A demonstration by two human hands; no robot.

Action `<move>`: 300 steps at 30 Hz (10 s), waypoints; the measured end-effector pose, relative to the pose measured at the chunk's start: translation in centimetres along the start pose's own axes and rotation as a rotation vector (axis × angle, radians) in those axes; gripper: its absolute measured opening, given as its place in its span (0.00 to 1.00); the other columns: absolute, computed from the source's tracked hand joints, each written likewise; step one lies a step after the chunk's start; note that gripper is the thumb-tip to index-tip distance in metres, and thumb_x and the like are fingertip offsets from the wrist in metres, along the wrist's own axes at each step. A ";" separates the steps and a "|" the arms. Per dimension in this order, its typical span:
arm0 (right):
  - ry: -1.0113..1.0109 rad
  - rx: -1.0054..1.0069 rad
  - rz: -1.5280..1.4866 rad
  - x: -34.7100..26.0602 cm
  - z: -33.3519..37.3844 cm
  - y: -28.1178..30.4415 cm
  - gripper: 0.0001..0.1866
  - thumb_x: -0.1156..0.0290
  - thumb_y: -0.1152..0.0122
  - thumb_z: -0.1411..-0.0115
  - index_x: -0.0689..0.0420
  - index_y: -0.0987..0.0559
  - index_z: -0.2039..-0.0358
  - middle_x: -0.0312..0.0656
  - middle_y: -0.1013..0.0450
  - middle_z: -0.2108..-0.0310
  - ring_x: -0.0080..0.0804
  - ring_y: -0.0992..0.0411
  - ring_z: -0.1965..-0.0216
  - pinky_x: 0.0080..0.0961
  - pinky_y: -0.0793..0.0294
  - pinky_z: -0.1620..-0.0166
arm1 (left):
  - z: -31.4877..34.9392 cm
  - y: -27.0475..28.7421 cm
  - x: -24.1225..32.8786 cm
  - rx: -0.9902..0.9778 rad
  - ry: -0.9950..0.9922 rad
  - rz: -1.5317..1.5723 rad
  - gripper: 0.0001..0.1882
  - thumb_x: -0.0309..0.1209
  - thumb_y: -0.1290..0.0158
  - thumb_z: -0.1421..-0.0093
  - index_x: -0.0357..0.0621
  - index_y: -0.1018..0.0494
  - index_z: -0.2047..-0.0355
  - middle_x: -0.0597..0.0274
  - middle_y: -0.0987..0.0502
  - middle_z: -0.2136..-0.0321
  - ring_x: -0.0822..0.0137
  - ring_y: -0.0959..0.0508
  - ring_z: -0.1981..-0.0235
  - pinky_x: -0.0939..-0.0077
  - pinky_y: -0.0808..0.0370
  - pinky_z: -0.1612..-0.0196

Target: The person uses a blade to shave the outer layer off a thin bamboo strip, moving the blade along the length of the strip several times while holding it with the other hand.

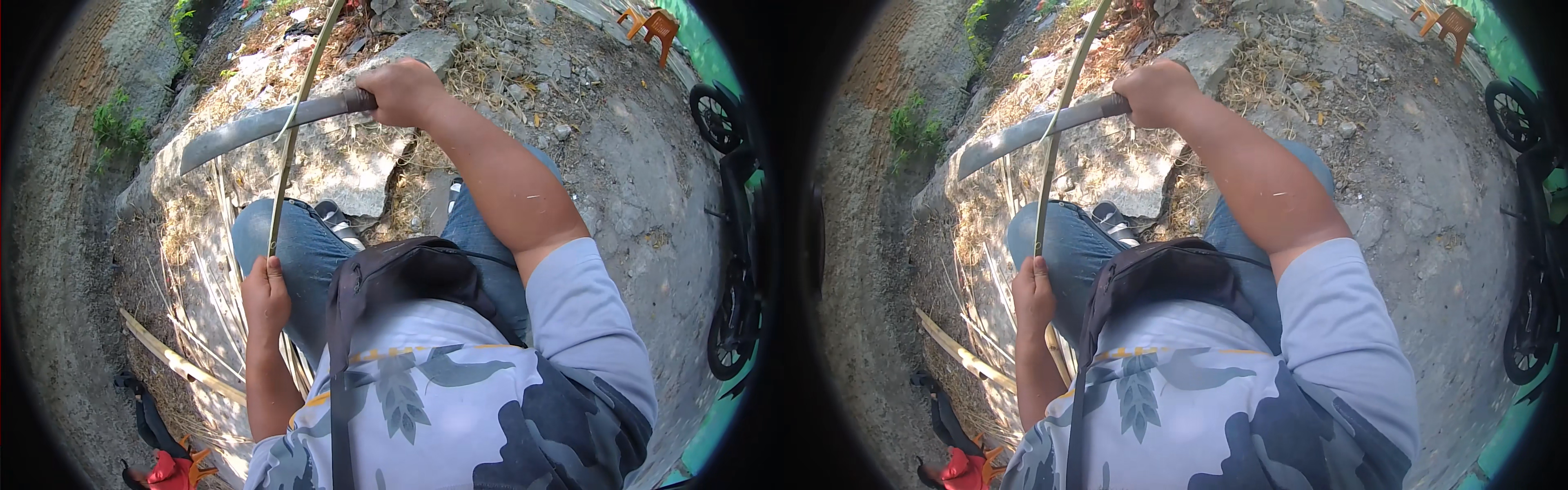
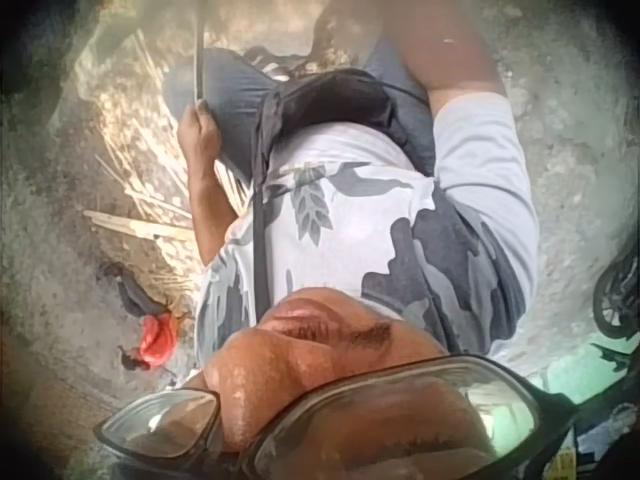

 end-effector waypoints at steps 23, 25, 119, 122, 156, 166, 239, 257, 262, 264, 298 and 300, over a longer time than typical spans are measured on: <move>-0.087 -0.029 0.079 1.4 0.1 0.0 0.10 0.64 0.37 0.48 0.45 0.19 0.64 0.40 0.20 0.68 0.43 0.20 0.61 0.44 0.21 0.55 | -0.2 0.3 0.2 -0.032 0.013 -0.003 0.22 0.41 0.58 0.25 0.38 0.33 0.73 0.57 0.35 0.84 0.65 0.36 0.82 0.65 0.37 0.75; -0.095 -0.096 0.055 0.5 0.2 0.8 0.10 0.64 0.38 0.47 0.45 0.18 0.63 0.39 0.19 0.66 0.41 0.20 0.59 0.42 0.21 0.53 | -0.1 0.6 -0.1 -0.042 0.028 0.020 0.22 0.41 0.58 0.25 0.38 0.32 0.73 0.59 0.35 0.84 0.66 0.36 0.81 0.66 0.37 0.75; -0.128 -0.128 -0.085 4.2 1.1 2.3 0.10 0.67 0.38 0.49 0.47 0.19 0.64 0.42 0.20 0.67 0.45 0.20 0.60 0.45 0.21 0.57 | 6.0 8.6 -3.2 -0.150 0.147 0.021 0.23 0.41 0.58 0.24 0.38 0.32 0.73 0.65 0.36 0.84 0.72 0.37 0.79 0.71 0.38 0.75; -0.232 -0.225 -0.003 4.2 1.1 2.8 0.14 0.69 0.38 0.48 0.44 0.17 0.60 0.38 0.20 0.61 0.40 0.21 0.54 0.42 0.20 0.55 | 6.4 9.0 -3.0 -0.166 0.165 -0.027 0.24 0.43 0.59 0.24 0.38 0.32 0.73 0.67 0.36 0.84 0.74 0.37 0.79 0.72 0.39 0.75; -0.282 -0.163 0.028 3.9 1.0 2.8 0.12 0.67 0.39 0.48 0.46 0.18 0.62 0.43 0.19 0.63 0.44 0.20 0.57 0.45 0.21 0.55 | 8.7 8.7 -9.5 -0.193 0.323 0.139 0.24 0.44 0.55 0.25 0.40 0.34 0.76 0.72 0.38 0.80 0.77 0.40 0.76 0.74 0.40 0.73; -0.120 -0.236 -0.181 0.2 1.2 2.2 0.10 0.62 0.37 0.45 0.49 0.18 0.64 0.44 0.20 0.66 0.45 0.21 0.59 0.44 0.21 0.56 | 6.6 4.5 -6.8 -0.172 0.254 0.267 0.23 0.45 0.55 0.25 0.42 0.32 0.74 0.76 0.37 0.81 0.80 0.40 0.77 0.79 0.41 0.74; -0.845 -0.005 -0.159 11.5 2.2 3.4 0.16 0.64 0.37 0.45 0.52 0.16 0.56 0.44 0.19 0.58 0.43 0.19 0.56 0.42 0.20 0.54 | 9.7 12.1 -8.5 -0.166 0.521 0.357 0.24 0.46 0.58 0.24 0.47 0.32 0.77 0.76 0.39 0.87 0.81 0.41 0.85 0.82 0.46 0.82; -0.762 0.390 -0.283 9.7 1.9 6.4 0.18 0.56 0.36 0.45 0.48 0.17 0.55 0.45 0.19 0.63 0.45 0.20 0.61 0.43 0.22 0.57 | 3.0 5.7 -3.1 -0.066 0.104 0.351 0.23 0.46 0.56 0.25 0.43 0.33 0.74 0.77 0.39 0.79 0.81 0.41 0.76 0.82 0.44 0.73; -0.768 0.341 -0.211 10.7 2.2 6.6 0.17 0.57 0.39 0.44 0.47 0.17 0.55 0.45 0.18 0.61 0.46 0.20 0.57 0.43 0.21 0.54 | 2.5 5.2 3.1 -0.072 0.063 0.340 0.23 0.49 0.46 0.31 0.43 0.33 0.73 0.77 0.38 0.79 0.82 0.41 0.77 0.83 0.43 0.74; -0.872 0.375 -0.349 12.0 2.2 5.5 0.18 0.57 0.40 0.44 0.50 0.16 0.55 0.47 0.18 0.62 0.48 0.20 0.57 0.44 0.22 0.54 | 2.4 5.3 5.1 -0.142 0.046 0.486 0.29 0.55 0.31 0.45 0.45 0.34 0.71 0.78 0.40 0.79 0.82 0.43 0.78 0.83 0.45 0.76; -0.966 0.394 -0.487 16.1 2.4 2.4 0.22 0.55 0.35 0.54 0.60 0.15 0.64 0.53 0.18 0.64 0.50 0.20 0.58 0.40 0.24 0.52 | 1.4 7.7 25.8 -0.604 0.410 1.028 0.53 0.67 0.24 0.75 0.39 0.30 0.58 0.73 0.33 0.71 0.84 0.44 0.79 0.86 0.48 0.76; -0.958 0.395 -0.485 17.0 2.3 1.4 0.23 0.55 0.35 0.52 0.60 0.15 0.63 0.53 0.18 0.63 0.50 0.20 0.57 0.40 0.24 0.53 | 1.6 7.9 26.2 -0.562 0.189 0.995 0.53 0.68 0.25 0.74 0.39 0.30 0.58 0.72 0.34 0.71 0.84 0.43 0.79 0.86 0.48 0.76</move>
Point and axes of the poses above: each hand's wrist, its own z-axis away from the middle knuckle, its own y-axis out of the back of the hand, x = y × z, the point moved 2 cm from there along -z, towards the middle knuckle
